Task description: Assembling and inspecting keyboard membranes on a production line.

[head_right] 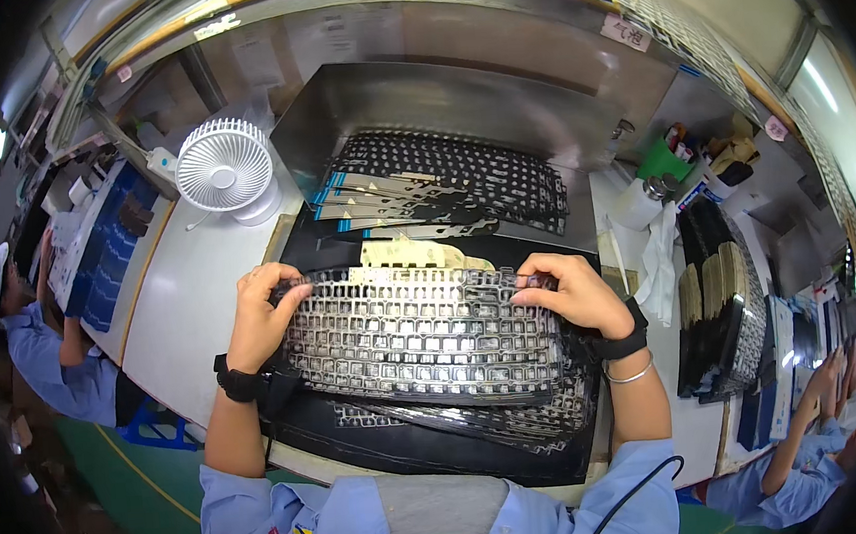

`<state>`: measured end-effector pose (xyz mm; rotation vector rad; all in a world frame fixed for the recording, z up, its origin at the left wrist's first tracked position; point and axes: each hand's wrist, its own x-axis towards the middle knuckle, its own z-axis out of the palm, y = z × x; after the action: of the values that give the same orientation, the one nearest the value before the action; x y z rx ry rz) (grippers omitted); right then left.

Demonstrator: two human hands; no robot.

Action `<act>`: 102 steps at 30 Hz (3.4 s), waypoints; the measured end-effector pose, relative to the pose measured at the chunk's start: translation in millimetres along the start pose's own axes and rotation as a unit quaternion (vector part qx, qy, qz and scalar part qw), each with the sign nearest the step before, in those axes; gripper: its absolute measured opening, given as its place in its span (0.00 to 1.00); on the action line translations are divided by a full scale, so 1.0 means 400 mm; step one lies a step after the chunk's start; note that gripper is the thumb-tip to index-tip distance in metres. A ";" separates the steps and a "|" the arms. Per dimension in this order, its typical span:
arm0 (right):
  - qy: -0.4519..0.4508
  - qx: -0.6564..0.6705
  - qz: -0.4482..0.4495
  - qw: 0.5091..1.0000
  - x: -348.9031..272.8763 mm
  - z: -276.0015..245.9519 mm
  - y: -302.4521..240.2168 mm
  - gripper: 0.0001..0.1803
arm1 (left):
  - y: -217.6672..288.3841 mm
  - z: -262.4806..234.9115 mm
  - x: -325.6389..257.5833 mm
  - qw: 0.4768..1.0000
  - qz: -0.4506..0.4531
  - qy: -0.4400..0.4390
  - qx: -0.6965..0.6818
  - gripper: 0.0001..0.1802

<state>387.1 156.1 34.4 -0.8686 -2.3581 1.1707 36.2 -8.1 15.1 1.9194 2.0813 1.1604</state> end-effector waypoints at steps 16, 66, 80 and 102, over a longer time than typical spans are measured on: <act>0.099 0.319 0.053 0.941 -0.010 0.000 -0.011 0.10 | -0.056 -0.031 0.006 0.873 -0.201 -0.010 -0.445 0.11; 0.206 0.237 -0.018 0.949 -0.002 -0.047 0.091 0.13 | -0.048 0.005 0.014 0.867 -0.198 0.002 -0.458 0.15; 0.202 0.463 0.058 0.861 0.066 -0.101 0.162 0.18 | -0.030 -0.017 0.017 0.904 -0.148 0.077 -0.395 0.21; 0.049 0.021 -0.001 0.999 -0.017 -0.001 -0.026 0.09 | -0.010 0.002 0.006 0.992 -0.022 0.008 -0.121 0.04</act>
<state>388.5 147.0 42.6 -0.8883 -2.2488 1.1453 32.9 -5.3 13.3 1.7520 1.8773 1.3520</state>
